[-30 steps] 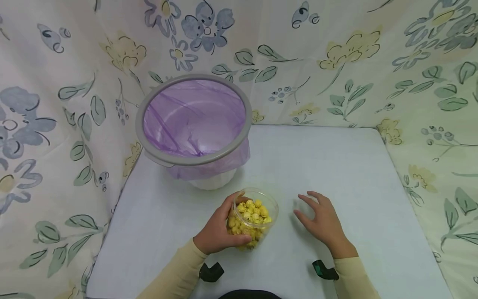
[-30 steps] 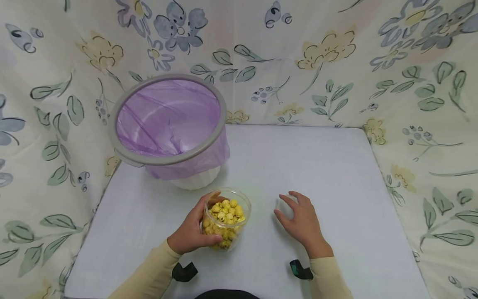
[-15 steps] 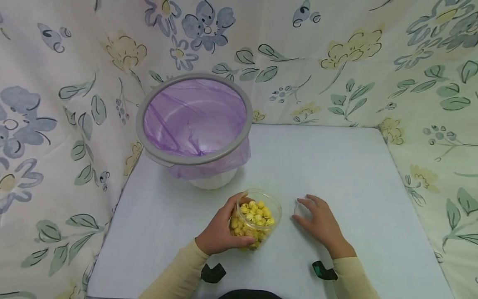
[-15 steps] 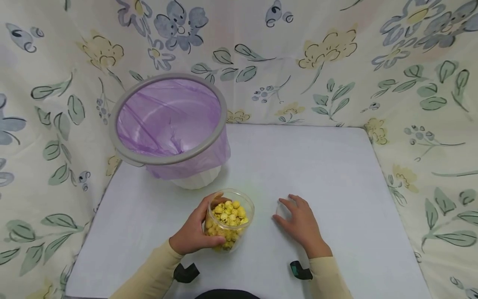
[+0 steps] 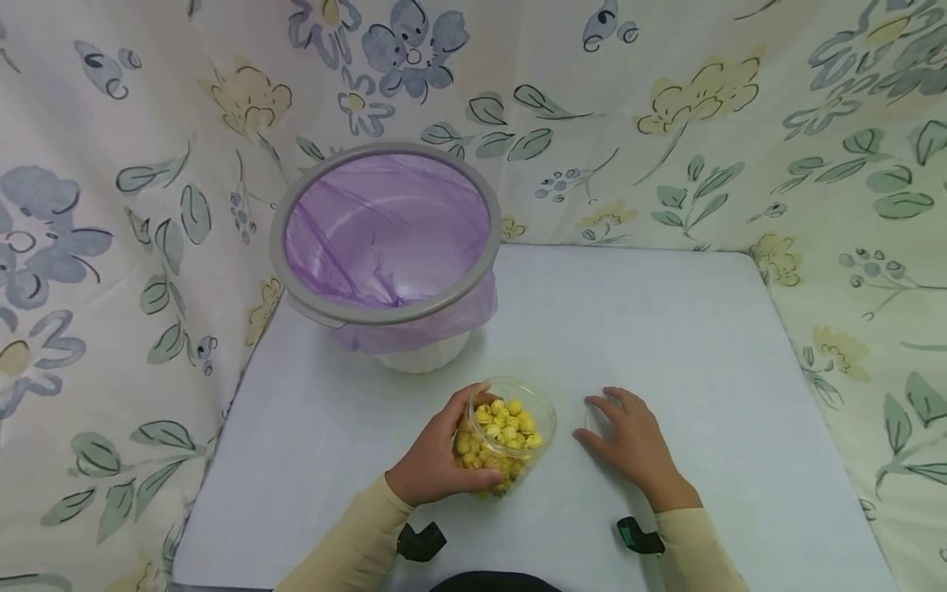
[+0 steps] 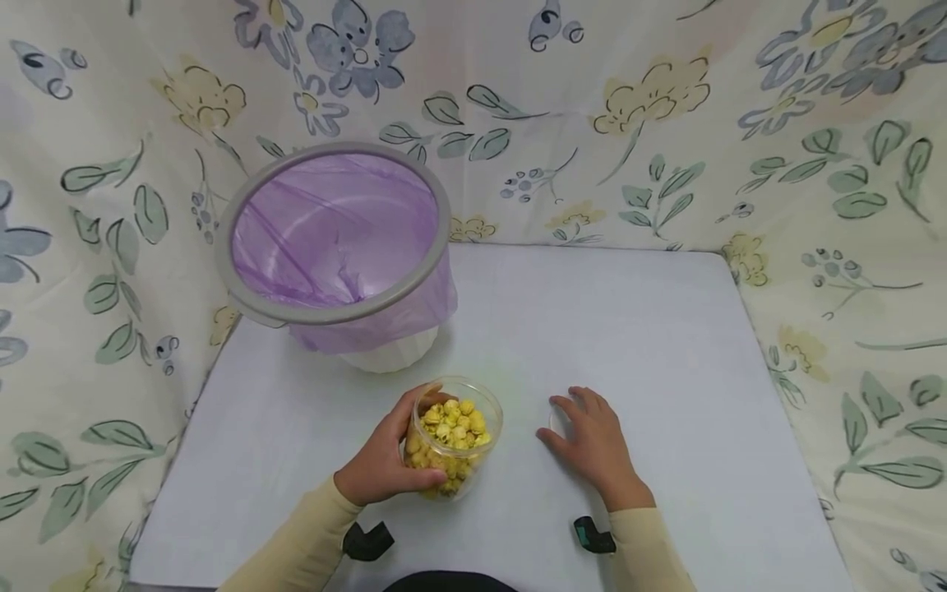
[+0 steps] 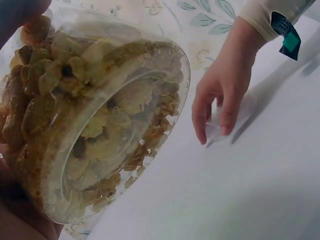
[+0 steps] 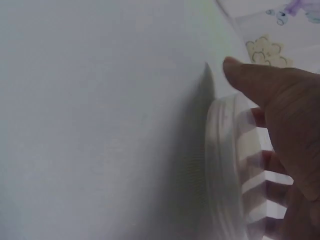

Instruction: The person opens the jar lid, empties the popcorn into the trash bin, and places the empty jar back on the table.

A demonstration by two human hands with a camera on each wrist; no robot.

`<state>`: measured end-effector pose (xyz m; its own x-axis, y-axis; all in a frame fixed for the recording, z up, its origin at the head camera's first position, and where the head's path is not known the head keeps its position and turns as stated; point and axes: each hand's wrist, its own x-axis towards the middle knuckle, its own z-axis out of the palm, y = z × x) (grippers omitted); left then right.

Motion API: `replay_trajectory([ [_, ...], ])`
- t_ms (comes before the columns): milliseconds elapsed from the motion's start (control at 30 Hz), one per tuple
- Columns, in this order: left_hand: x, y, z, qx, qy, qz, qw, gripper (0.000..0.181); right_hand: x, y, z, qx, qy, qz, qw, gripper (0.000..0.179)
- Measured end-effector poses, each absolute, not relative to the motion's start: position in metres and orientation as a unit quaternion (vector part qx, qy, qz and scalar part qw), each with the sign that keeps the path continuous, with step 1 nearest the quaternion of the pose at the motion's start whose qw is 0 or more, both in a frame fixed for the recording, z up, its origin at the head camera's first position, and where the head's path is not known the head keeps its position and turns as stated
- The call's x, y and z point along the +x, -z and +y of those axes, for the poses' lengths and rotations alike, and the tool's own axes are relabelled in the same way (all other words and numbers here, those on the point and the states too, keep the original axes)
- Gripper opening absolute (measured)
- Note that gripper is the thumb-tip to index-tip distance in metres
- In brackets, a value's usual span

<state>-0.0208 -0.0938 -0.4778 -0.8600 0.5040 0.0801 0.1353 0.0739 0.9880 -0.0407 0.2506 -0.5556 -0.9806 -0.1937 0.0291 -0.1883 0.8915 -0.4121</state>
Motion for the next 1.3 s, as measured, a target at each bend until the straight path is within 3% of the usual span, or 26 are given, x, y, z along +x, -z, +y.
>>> replay_trajectory([
  [233, -0.020, 0.478, -0.099, 0.211, -0.645, 0.721, 0.139, 0.102, -0.051, 0.540, 0.247, -0.114, 0.211, 0.971, 0.005, 0.061],
  [467, -0.017, 0.476, -0.109, 0.210, -0.638, 0.731, 0.123, 0.102, -0.080, 0.490, 0.227, -0.136, 0.264, 0.955, -0.002, 0.067],
  [833, -0.009, 0.470, -0.133, 0.193, -0.619, 0.757, 0.081, 0.103, -0.123, 0.402, 0.167, -0.290, 0.316, 0.889, -0.159, 0.069],
  [1067, -0.005, 0.465, -0.146, 0.196, -0.617, 0.760, 0.061, 0.101, -0.144, 0.366, 0.123, -0.386, 0.312, 0.835, -0.239, 0.069],
  [1300, 0.000, 0.467, -0.151, 0.184, -0.624, 0.757, 0.063, 0.102, -0.153, 0.363, 0.093, -0.481, 0.293, 0.788, -0.250, 0.066],
])
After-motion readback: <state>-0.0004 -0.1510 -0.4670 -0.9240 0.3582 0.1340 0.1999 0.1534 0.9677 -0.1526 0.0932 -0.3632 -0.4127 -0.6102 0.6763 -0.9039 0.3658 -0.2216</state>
